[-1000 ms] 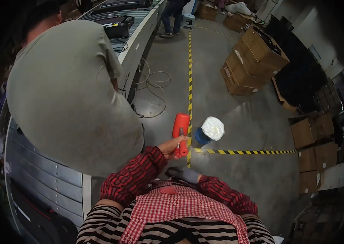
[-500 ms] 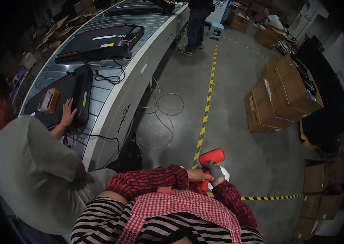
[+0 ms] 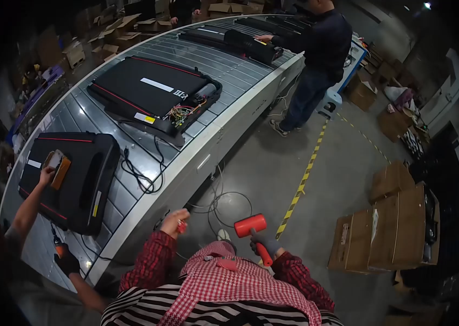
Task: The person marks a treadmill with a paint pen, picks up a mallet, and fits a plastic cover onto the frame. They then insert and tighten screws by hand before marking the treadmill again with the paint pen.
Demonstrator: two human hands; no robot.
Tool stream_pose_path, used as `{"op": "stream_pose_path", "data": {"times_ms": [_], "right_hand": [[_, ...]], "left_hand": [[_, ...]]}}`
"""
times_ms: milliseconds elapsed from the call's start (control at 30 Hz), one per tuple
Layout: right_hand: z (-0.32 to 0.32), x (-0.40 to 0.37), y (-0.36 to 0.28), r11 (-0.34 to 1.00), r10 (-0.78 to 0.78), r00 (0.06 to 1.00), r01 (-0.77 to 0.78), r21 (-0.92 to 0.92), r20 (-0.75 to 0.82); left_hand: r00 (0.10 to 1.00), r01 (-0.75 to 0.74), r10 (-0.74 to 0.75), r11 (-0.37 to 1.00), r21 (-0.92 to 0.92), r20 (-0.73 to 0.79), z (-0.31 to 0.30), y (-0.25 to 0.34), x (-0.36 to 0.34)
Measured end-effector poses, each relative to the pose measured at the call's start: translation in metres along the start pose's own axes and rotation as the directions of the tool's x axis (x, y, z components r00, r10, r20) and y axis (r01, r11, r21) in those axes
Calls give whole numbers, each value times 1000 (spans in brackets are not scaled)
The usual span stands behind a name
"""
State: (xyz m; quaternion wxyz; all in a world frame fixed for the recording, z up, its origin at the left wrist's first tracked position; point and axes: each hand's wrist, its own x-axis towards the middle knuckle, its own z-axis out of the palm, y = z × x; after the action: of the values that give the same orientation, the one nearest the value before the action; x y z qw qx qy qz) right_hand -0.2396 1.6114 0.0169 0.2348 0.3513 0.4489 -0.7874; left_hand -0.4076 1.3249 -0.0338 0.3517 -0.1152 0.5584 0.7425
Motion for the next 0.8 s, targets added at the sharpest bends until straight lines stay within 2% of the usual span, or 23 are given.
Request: {"op": "stream_pose_path", "data": {"times_ms": [33, 67, 100, 167, 200, 233, 267, 333, 367, 433, 467, 533, 567, 600, 633, 667, 700, 767, 800], "right_hand": [[-1, 6, -28, 996, 6, 1000, -6, -90, 1], [-4, 13, -58, 994, 19, 1000, -19, -108, -4], [-7, 27, -96, 980, -13, 1000, 7, -201, -26], [-12, 51, -161, 943, -88, 994, 62, -328, -64], [-16, 64, -190, 939, -82, 996, 63, -339, -43], [-20, 79, -217, 925, -171, 985, 151, -350, -28], [-23, 96, -243, 905, -259, 966, 238, -352, -15], [-28, 135, -301, 869, -334, 943, 312, -385, 11], [-26, 154, -334, 870, -330, 944, 315, -378, 27], [-22, 193, -400, 796, -396, 906, 421, -436, 151], [-23, 217, -431, 794, -385, 908, 416, -443, 164], [-23, 276, -491, 706, -415, 868, 497, -504, 275], [-17, 305, -519, 750, -407, 878, 479, -455, 252], [-17, 345, -551, 707, -407, 854, 520, -480, 325], [-23, 389, -574, 672, -395, 832, 551, -495, 390], [-21, 424, -596, 685, -361, 846, 526, -504, 393], [-21, 465, -612, 695, -371, 817, 559, -452, 441], [-3, 512, -641, 763, -369, 875, 477, -437, 312], [0, 533, -657, 797, -320, 912, 406, -447, 257]], "left_hand": [[995, -43, 35, 996, -75, -98, -3, 23, 27], [984, -95, 79, 991, -98, -158, -7, 45, 52], [965, -171, 143, 979, -114, -222, -12, 76, 80], [921, -209, 140, 965, -159, -364, -28, 121, 129], [925, -215, 120, 947, -237, -360, -40, 140, 149], [929, -219, 103, 926, -306, -355, -55, 155, 169], [956, -207, 128, 933, -294, -265, -75, 165, 192], [881, -154, -38, 919, -363, -472, -80, 190, 223], [896, -180, -27, 890, -418, -443, -92, 193, 244], [847, -263, -47, 829, -493, -530, -113, 192, 279], [921, -203, 8, 863, -463, -389, -132, 187, 287], [868, -316, 76, 847, -429, -490, -106, 197, 281], [844, -317, -20, 787, -530, -536, -81, 212, 267], [919, -371, 242, 798, -475, -311, -117, 188, 303], [868, -449, 321, 833, -323, -379, -108, 187, 298], [824, -474, 372, 866, -161, -427, -96, 188, 284], [833, -429, 318, 888, -164, -454, -88, 186, 272], [772, -430, 348, 902, -35, -531, -77, 198, 279], [737, -428, 364, 903, 24, -569, -73, 200, 281]]}}
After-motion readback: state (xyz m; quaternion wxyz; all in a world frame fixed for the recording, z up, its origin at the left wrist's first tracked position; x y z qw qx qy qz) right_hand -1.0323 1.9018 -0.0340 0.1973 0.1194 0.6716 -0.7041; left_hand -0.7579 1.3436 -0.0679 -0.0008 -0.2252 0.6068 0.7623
